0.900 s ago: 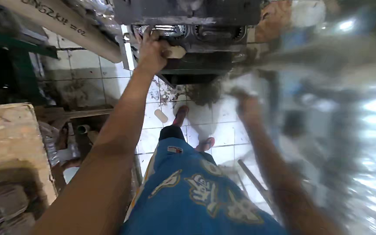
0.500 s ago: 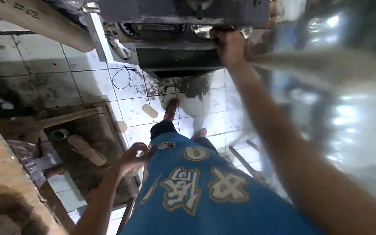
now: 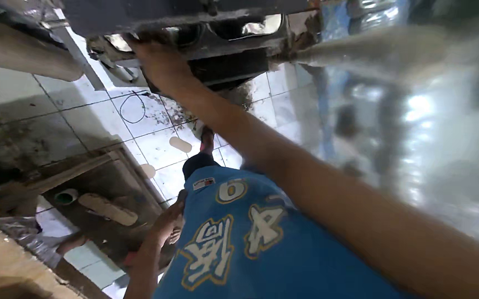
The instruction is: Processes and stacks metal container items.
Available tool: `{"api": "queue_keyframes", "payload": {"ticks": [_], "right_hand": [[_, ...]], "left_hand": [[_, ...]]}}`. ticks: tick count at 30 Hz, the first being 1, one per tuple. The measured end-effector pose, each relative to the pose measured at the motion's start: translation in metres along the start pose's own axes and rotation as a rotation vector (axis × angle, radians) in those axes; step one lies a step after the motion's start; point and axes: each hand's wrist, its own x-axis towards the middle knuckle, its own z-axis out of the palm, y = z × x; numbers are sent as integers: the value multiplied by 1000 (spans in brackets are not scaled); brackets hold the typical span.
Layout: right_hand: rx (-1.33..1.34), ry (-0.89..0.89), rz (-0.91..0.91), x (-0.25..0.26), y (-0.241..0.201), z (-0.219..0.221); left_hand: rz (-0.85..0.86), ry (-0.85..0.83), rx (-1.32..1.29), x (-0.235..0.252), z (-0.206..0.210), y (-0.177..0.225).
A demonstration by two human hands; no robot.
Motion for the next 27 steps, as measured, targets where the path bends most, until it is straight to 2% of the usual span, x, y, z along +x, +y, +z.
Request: {"api": "queue_keyframes", "payload": {"ticks": [3,5,7,10,12,13,14,15,17,19,21,23,25,27], "right_hand": [[-41,84,-124,-52,59,-22],[3,127,-110,-98,108,-52],[130,37,-20,-143,147,-117],[79,93,154,-178,185,-247],[-15,214,341,-196,210,-321],[-19,233,443,-203,228,-343],[-9,174,557,-210,249,-352],[15,87,637,-219,266,-351],[-8,11,644,-236,281,-334],[14,-43,617,-279,275,-313],[87,4,597,-347,283,-271],[251,87,634,-424,299,-201],[369,172,684,-494,320,-112],[452,240,752,-553,343,-22]], "left_hand": [[8,231,-7,10,29,7],[-6,217,-52,9,35,22],[-27,104,-57,7,33,18],[-61,-64,28,-7,28,18],[-76,-72,136,-15,34,33],[-58,-53,178,-12,40,34],[-24,-27,217,-8,47,36],[27,-6,262,-4,54,37],[132,50,429,7,68,49],[181,105,643,9,91,94],[251,156,826,14,125,157],[410,151,916,20,160,223],[587,92,946,29,200,292],[688,49,977,37,244,359]]}}
